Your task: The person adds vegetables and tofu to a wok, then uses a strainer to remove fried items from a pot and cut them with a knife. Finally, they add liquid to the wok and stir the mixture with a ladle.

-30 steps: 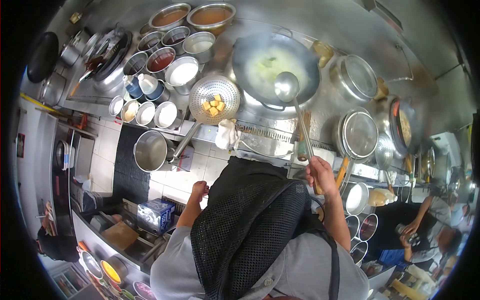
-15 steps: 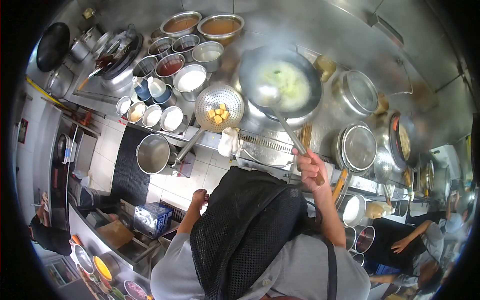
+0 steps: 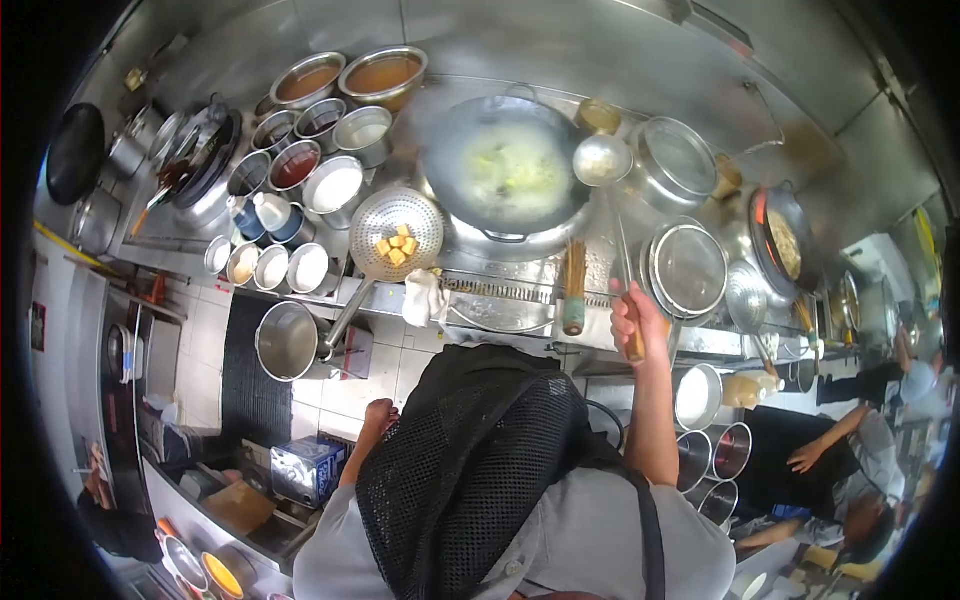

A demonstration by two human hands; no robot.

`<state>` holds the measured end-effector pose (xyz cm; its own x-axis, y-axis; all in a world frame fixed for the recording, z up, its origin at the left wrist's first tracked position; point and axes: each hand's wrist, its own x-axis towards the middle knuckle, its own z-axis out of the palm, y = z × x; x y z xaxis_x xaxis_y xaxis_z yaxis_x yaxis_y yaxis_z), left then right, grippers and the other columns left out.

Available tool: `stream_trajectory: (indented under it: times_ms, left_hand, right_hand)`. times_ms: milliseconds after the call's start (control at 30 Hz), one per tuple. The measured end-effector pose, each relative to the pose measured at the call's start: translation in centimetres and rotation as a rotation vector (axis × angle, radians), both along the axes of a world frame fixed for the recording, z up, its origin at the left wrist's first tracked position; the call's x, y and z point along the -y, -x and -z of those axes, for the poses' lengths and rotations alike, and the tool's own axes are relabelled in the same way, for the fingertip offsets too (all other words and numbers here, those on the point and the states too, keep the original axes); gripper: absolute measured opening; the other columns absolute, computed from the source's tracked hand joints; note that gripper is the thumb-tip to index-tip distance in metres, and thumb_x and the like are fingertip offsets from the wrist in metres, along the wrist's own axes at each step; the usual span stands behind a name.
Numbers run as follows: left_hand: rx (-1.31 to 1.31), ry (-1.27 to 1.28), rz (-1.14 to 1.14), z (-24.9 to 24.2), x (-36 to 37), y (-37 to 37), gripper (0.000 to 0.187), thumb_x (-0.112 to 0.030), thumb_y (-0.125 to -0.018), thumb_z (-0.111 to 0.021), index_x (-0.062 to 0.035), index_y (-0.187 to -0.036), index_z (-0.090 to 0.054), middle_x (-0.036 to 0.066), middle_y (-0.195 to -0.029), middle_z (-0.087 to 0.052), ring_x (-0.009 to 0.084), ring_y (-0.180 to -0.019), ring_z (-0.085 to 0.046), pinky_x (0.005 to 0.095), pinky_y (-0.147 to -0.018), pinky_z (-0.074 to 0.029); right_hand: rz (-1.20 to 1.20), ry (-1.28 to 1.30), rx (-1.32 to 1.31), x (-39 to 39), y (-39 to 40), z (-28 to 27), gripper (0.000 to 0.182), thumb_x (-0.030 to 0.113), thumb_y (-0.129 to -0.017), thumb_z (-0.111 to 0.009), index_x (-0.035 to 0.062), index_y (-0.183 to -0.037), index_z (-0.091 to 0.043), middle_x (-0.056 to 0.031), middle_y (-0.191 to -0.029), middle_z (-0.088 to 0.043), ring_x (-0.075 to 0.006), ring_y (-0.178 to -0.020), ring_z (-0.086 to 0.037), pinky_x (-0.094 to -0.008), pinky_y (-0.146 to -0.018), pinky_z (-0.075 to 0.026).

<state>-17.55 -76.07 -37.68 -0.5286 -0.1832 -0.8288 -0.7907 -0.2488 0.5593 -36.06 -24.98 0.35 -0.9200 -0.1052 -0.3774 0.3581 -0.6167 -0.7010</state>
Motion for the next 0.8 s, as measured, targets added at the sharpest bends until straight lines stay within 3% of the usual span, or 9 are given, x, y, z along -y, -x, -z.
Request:
stream_trajectory:
  times_ms: [133, 167, 267, 333, 367, 567, 633, 733, 800]
  left_hand:
    - [0.004, 0.063, 0.049, 2.0, -0.2, 1.2, 0.02, -0.02, -0.092, -0.052, -0.0025, -0.091, -0.061, 0.012, -0.082, -0.066, 0.0192, -0.065, -0.064, 0.0325, -0.057, -0.053]
    - [0.004, 0.063, 0.057, 2.0, -0.3, 1.5, 0.02, -0.02, -0.092, -0.052, -0.0025, -0.091, -0.061, 0.012, -0.082, -0.066, 0.0192, -0.065, -0.064, 0.0325, -0.057, -0.053]
    - [-0.016, 0.073, 0.105, 1.9, -0.3, 1.8, 0.022, -0.021, -0.092, -0.052, -0.0011, -0.091, -0.062, 0.014, -0.086, -0.067, 0.0198, -0.069, -0.064, 0.0334, -0.061, -0.054]
    - [-0.074, 0.088, 0.18, 2.1, 0.0, 1.7, 0.023, -0.021, -0.092, -0.052, -0.0018, -0.088, -0.063, 0.014, -0.084, -0.068, 0.0201, -0.067, -0.064, 0.033, -0.061, -0.053]
    - [-0.073, 0.088, 0.179, 2.1, -0.1, 1.5, 0.023, -0.021, -0.092, -0.052, -0.0018, -0.088, -0.063, 0.014, -0.084, -0.068, 0.0201, -0.067, -0.064, 0.033, -0.061, -0.053]
    - [-0.022, 0.055, 0.138, 5.4, 1.1, -0.4, 0.018, -0.019, -0.09, -0.055, -0.0044, -0.081, -0.063, 0.012, -0.078, -0.067, 0.0202, -0.07, -0.064, 0.0352, -0.061, -0.051]
    - [-0.336, 0.739, 1.002, 5.7, 1.6, -0.8, 0.015, -0.018, -0.087, -0.057, -0.0058, -0.081, -0.063, 0.013, -0.078, -0.067, 0.0188, -0.073, -0.064, 0.0375, -0.065, -0.051]
    - [-0.585, 0.903, 1.029, 5.5, 1.0, -1.0, 0.017, -0.023, -0.085, -0.063, -0.0071, -0.08, -0.064, 0.013, -0.078, -0.066, 0.0216, -0.075, -0.065, 0.0394, -0.068, -0.051]
    - [-0.374, 0.715, 0.872, 5.3, 0.6, -0.1, 0.02, -0.026, -0.085, -0.063, -0.0071, -0.08, -0.064, 0.013, -0.078, -0.067, 0.0224, -0.074, -0.065, 0.039, -0.067, -0.051]
  right_hand:
    - [0.104, -0.646, 0.022, -0.5, 1.3, 2.5, 0.027, 0.027, -0.099, -0.054, 0.0029, -0.11, -0.056, -0.002, -0.066, -0.052, -0.0109, -0.044, -0.048, -0.0257, -0.038, -0.04]
    - [0.111, -0.646, 0.025, -1.0, 1.6, 4.1, 0.027, 0.027, -0.099, -0.054, 0.0029, -0.11, -0.056, -0.002, -0.066, -0.052, -0.0109, -0.044, -0.048, -0.0257, -0.038, -0.04]
    - [0.138, -1.025, -0.004, -2.1, 1.9, 7.9, 0.033, 0.027, -0.094, -0.061, -0.0038, -0.104, -0.056, -0.0104, -0.067, -0.061, -0.0169, -0.048, -0.06, -0.0335, -0.042, -0.047]
    - [0.086, -1.356, 0.085, -1.6, 1.4, 9.1, 0.036, 0.028, -0.09, -0.063, -0.0059, -0.1, -0.056, -0.0219, -0.075, -0.067, -0.03, -0.061, -0.069, -0.0418, -0.054, -0.053]
    - [0.038, -1.475, 0.063, -3.1, 1.5, 13.0, 0.036, 0.027, -0.09, -0.06, -0.0039, -0.107, -0.055, -0.029, -0.082, -0.067, -0.0426, -0.075, -0.069, -0.0497, -0.068, -0.055]
    - [0.0, -1.689, 0.028, -2.0, -1.8, 17.3, 0.045, 0.027, -0.09, -0.057, 0.002, -0.126, -0.046, -0.0313, -0.1, -0.063, -0.0489, -0.09, -0.064, -0.0554, -0.082, -0.051]
    - [0.01, -1.767, 0.005, -1.8, -2.5, 18.1, 0.048, 0.027, -0.089, -0.057, 0.0027, -0.128, -0.044, -0.0317, -0.106, -0.061, -0.0491, -0.094, -0.062, -0.0551, -0.085, -0.051]
    - [-0.126, -1.76, 0.122, -2.3, -3.2, 21.2, 0.055, 0.025, -0.089, -0.058, 0.0039, -0.136, -0.038, -0.0316, -0.111, -0.057, -0.0489, -0.1, -0.06, -0.0546, -0.088, -0.05]
    - [-0.045, -1.745, 0.062, -2.5, -3.6, 23.8, 0.059, 0.02, -0.09, -0.057, 0.0046, -0.141, -0.033, -0.0326, -0.108, -0.059, -0.0499, -0.097, -0.061, -0.0551, -0.087, -0.05]
